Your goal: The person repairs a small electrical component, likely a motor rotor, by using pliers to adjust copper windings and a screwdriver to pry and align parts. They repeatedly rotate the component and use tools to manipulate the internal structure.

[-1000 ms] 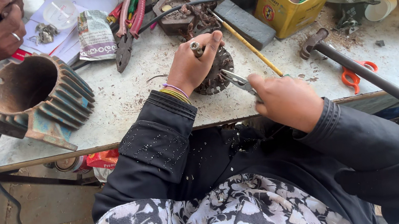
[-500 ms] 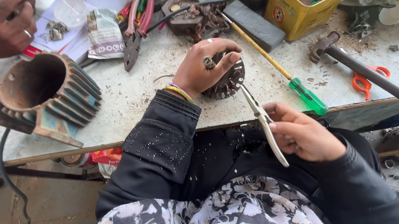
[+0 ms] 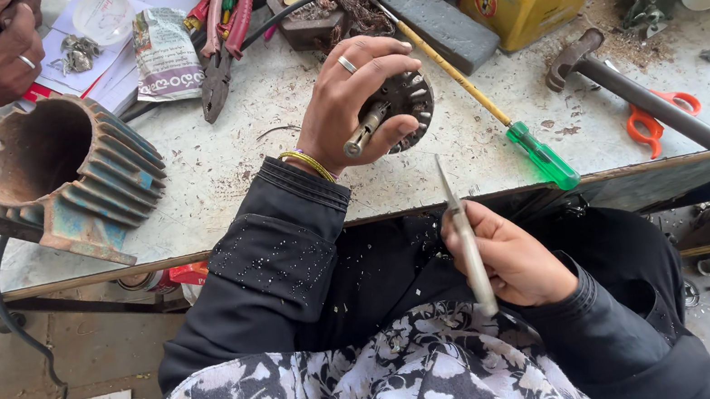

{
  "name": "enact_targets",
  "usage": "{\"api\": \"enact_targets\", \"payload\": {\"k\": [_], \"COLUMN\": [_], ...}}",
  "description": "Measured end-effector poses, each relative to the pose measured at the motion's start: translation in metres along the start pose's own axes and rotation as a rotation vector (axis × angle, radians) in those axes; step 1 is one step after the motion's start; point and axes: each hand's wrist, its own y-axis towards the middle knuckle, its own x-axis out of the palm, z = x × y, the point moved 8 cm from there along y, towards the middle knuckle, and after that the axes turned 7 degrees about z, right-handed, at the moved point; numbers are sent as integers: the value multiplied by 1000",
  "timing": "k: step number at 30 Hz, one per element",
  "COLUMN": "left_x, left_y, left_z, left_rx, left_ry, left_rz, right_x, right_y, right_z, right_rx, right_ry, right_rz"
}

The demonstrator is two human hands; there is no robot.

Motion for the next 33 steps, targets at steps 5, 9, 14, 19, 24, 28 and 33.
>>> {"api": "enact_targets", "payload": {"k": [5,9,14,19,24,28,33], "left_x": [12,15,14,13,13,14,15], "left_y": [-1,-1,0,2,2,2,2], "left_z": [8,7,11,14,14,13,15], "left_rx": [131,92,104,94,86,93,102], "left_ry": [135,80,44,49,37,33,47], "left_rz": [-61,-79,-92,-108,-104,-105,-122], "right_x": [8,18,19,19,18,16,19], "right_y": [-5,-7,2,8,7,5,-2], "right_z": [-6,-7,-12,-12,-17,-27,-35], "right_rx": [113,198,168,195,144,89,69], "right_ry": [158,208,303,423,447,535,711], "right_rz": [-13,-75,-156,-251,-248,-218,-347]}}
